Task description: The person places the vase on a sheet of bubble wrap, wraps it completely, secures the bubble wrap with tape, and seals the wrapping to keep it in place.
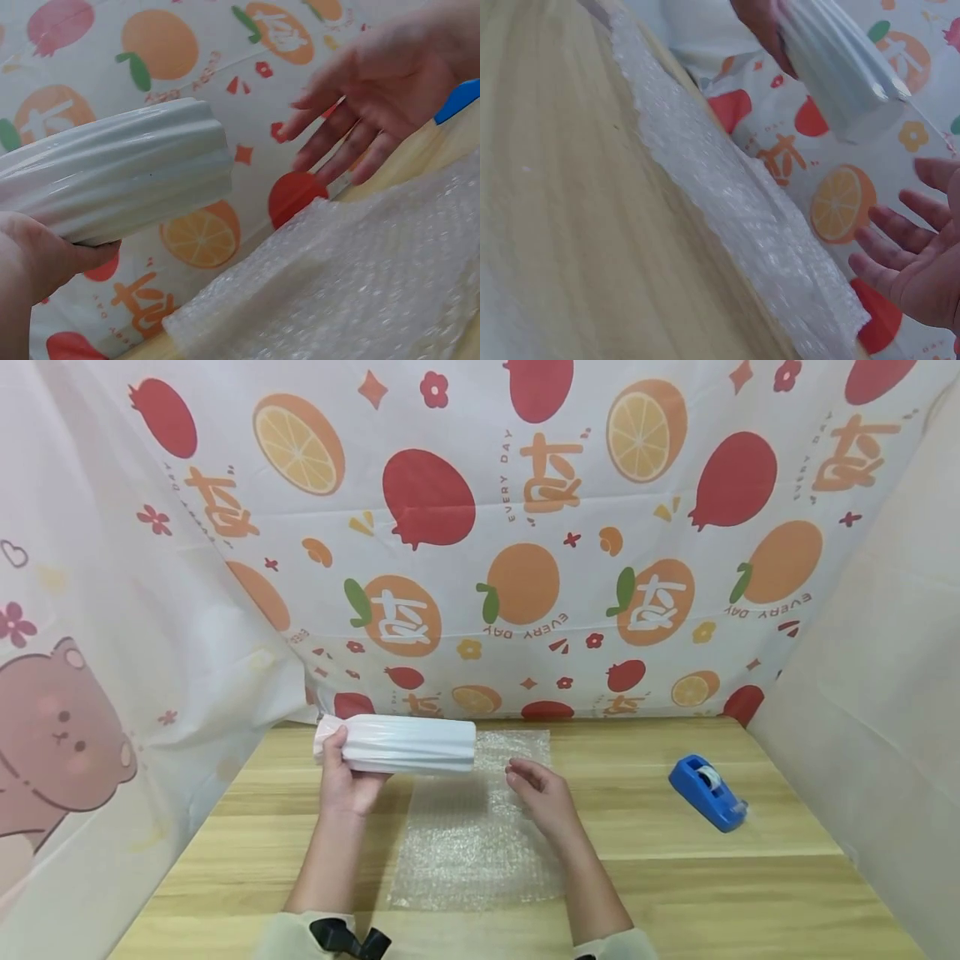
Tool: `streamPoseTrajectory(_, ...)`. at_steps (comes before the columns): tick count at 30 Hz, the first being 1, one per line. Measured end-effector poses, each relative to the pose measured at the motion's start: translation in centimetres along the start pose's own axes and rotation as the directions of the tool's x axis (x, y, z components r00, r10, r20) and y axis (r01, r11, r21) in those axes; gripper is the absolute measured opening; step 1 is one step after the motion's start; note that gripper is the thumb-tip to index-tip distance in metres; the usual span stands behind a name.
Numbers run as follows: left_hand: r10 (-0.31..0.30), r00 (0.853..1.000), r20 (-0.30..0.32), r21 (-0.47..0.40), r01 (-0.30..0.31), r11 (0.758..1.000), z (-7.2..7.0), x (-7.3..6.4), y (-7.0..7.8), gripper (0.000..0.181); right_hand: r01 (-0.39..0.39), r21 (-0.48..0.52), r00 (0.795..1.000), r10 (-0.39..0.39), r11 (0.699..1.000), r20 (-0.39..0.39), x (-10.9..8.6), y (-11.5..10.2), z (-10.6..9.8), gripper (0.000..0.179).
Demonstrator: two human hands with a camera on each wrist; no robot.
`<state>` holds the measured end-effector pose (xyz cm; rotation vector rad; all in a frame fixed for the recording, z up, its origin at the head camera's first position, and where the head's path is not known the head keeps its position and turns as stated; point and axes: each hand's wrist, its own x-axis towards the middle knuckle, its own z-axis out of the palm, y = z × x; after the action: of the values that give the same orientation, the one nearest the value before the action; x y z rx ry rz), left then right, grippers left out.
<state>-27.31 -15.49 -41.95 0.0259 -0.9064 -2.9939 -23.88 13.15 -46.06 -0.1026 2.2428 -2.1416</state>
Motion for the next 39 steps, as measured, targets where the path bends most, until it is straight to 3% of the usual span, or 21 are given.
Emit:
streamPoseTrajectory(10,-0.027,0.997,0.068,0.026,0.025,0.999,1.5,-1.0,-1.3,0.037,-0.033,0.155,0.999,0.027,0.987,0.037,-0.2,0.2,1.5,0.055)
streamPoseTrajectory(20,-0.051,0.993,0.103,0.020,0.049,0.999,2.0,-1.0,-2.2,0.034,-0.029,0.221,1.000,0.027,0.975,0.010,-0.6,-0.2,2.3,0.038)
streamPoseTrajectory(29,-0.083,0.989,0.122,0.056,0.076,0.996,2.2,-1.2,-2.9,0.035,-0.021,0.311,0.998,0.039,0.950,-0.051,-0.6,-0.4,2.3,0.009)
streamPoseTrajectory(39,-0.085,0.991,0.102,0.057,0.079,0.995,2.4,-1.4,-3.5,0.036,-0.048,0.335,0.993,0.083,0.941,-0.090,-0.5,-0.5,2.2,0.010)
